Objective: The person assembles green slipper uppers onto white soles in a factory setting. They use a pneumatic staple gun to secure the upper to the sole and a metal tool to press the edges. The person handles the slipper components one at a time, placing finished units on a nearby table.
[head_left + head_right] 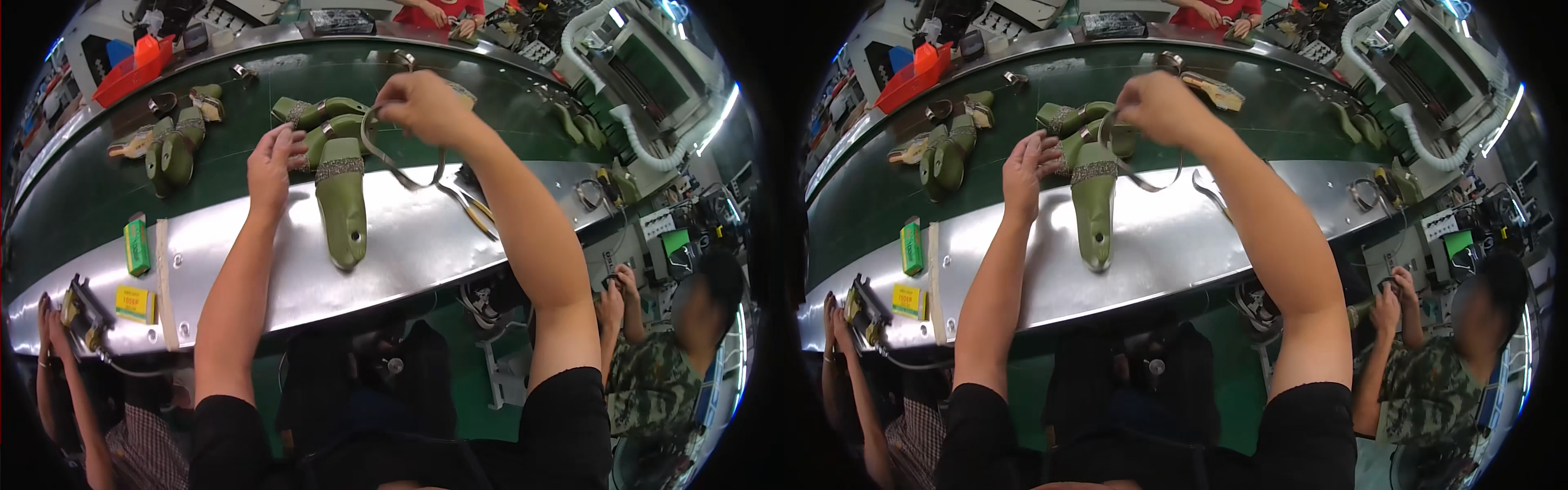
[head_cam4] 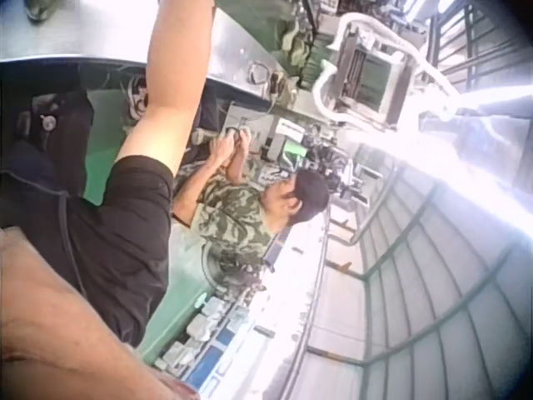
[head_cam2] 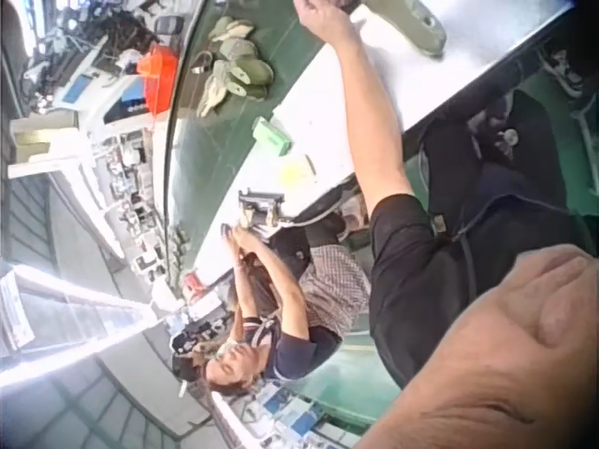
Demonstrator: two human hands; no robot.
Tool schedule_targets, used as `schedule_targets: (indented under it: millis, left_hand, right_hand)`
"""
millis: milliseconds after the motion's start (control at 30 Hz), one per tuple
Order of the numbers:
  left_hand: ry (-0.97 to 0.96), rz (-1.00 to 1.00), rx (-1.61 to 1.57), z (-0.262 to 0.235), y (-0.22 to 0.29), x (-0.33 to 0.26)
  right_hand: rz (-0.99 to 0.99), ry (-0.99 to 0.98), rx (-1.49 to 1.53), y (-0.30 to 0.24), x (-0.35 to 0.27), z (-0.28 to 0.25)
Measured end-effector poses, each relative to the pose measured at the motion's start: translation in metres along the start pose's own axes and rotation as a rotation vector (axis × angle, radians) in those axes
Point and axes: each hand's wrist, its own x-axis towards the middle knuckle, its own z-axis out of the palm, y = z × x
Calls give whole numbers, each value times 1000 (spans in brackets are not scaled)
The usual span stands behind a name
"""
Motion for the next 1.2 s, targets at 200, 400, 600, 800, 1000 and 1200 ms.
schedule_targets:
  millis: [200,400,600,800,1000,1200]
  left_hand:
    - [-438,-73,-26,50,106,-76]
    - [-460,70,-262,-3,113,-119]
    - [-380,25,-447,-10,96,-164]
    - [-362,-63,-502,9,92,-185]
    - [-367,-170,-479,19,95,-181]
    - [-412,-219,-44,28,102,-186]
  right_hand:
    - [-126,-124,-32,-84,-65,16]
    - [13,-39,505,-115,-111,30]
    - [-4,126,853,-101,-170,82]
    - [-61,170,915,-109,-187,83]
    - [33,132,923,-99,-194,72]
    - [356,145,1185,-64,-188,77]
